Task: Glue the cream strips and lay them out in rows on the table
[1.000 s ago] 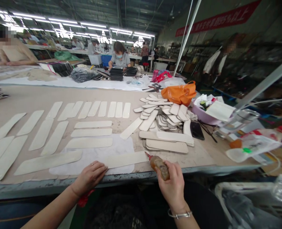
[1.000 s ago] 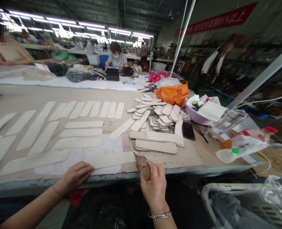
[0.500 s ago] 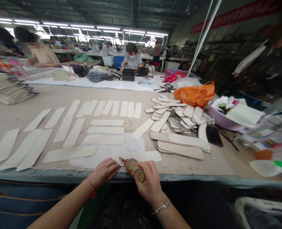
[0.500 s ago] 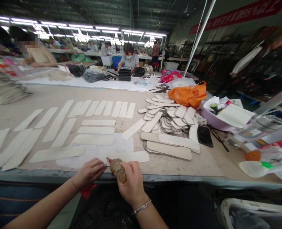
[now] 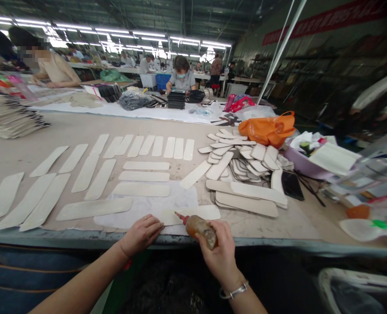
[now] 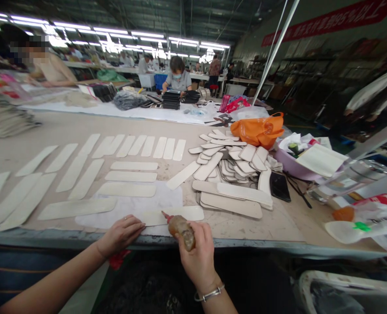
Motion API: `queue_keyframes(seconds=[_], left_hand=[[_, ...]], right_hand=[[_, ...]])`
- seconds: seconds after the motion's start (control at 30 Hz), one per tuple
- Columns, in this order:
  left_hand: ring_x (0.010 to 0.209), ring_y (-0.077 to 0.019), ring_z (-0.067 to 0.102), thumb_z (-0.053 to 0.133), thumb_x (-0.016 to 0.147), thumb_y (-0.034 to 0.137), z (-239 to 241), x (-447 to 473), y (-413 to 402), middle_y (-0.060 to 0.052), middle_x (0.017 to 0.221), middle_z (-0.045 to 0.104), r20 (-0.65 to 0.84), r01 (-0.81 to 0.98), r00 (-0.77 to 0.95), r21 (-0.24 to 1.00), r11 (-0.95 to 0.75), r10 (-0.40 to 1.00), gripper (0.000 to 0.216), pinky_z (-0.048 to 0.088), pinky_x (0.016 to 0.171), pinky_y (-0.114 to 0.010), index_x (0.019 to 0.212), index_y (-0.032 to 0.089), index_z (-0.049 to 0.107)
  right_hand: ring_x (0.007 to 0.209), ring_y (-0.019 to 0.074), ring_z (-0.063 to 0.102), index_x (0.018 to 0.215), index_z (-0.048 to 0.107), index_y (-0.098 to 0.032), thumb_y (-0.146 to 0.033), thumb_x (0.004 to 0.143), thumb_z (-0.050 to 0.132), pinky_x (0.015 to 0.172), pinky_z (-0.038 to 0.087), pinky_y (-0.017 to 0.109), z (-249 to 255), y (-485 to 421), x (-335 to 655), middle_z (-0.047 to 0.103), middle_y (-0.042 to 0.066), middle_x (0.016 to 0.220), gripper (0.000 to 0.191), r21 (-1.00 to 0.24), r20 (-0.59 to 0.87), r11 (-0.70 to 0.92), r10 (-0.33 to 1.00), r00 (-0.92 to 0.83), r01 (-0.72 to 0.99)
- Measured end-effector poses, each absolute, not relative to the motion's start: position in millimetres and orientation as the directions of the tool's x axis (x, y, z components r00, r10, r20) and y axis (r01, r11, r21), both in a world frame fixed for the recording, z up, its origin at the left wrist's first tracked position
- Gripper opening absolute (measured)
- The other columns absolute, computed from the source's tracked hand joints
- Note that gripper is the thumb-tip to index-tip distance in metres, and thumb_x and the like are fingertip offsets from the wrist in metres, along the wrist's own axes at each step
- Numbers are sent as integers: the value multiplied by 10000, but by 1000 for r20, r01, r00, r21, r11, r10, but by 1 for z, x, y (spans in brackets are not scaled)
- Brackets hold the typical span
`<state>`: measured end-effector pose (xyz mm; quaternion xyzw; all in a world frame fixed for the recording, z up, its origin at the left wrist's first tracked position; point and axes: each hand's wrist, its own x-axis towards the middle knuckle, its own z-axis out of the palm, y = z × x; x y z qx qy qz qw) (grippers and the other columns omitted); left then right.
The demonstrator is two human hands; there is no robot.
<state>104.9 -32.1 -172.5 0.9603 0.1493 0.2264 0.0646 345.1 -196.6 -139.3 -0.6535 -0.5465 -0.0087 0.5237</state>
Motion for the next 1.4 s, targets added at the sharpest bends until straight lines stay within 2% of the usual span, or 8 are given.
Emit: queue_keyframes(seconds=[0.1,0.33,0.63,0.73,0.97,1.13,1.27,1.4], left_hand=[[763,-140,556,520,851,133,-173,105,-33,-54,815,614,421,261,850,184,-948,316,184,507,711,-267,1000,174,621],[740,-131,545,511,864,142,-167,109,-35,-43,779,607,447,274,835,166,-947,320,139,503,689,-248,929,168,632],[748,-135,568,506,868,160,-171,108,-35,-51,805,623,427,274,845,168,-947,320,150,514,708,-266,953,171,630],[744,-138,567,502,870,160,-170,109,-34,-56,807,625,442,253,844,172,-952,304,149,515,707,-270,949,161,628],[744,-141,544,520,858,129,-164,113,-34,-60,803,612,452,216,849,178,-960,275,123,498,695,-269,936,149,612],[743,-141,547,532,849,124,-166,112,-34,-56,797,615,468,211,843,167,-963,266,124,497,702,-267,928,152,623],[755,-146,552,530,847,124,-172,110,-31,-58,804,615,457,213,847,175,-961,271,140,497,713,-273,940,159,628],[757,-143,545,526,850,127,-174,110,-30,-54,805,610,439,229,851,184,-956,288,136,489,712,-272,937,160,626]], right_hand=[[891,215,550,1074,522,-213,-206,801,619,780,521,380,-140,-184,328,563,70,952,290,-702,556,190,749,362,686],[872,210,525,1078,524,-208,-182,785,625,777,500,369,-141,-179,316,530,63,937,311,-753,462,182,830,311,632],[889,209,527,1059,526,-226,-151,773,612,795,489,366,-131,-203,326,535,53,952,308,-790,391,111,849,356,603],[867,209,539,1059,534,-223,-159,761,623,782,503,366,-128,-213,343,543,56,947,317,-778,379,43,828,413,627],[848,225,559,1050,539,-214,-268,796,622,774,517,398,-131,-246,390,560,66,931,272,-652,455,-138,716,529,746],[847,236,559,1039,548,-211,-317,793,639,782,512,421,-133,-256,410,563,72,940,283,-590,510,-243,626,590,769],[845,235,553,1059,544,-207,-286,798,635,782,508,421,-129,-249,404,557,77,936,287,-598,568,-169,601,563,784],[867,224,549,1058,534,-218,-232,805,624,765,512,390,-130,-229,373,546,73,943,270,-709,536,21,666,519,705]])
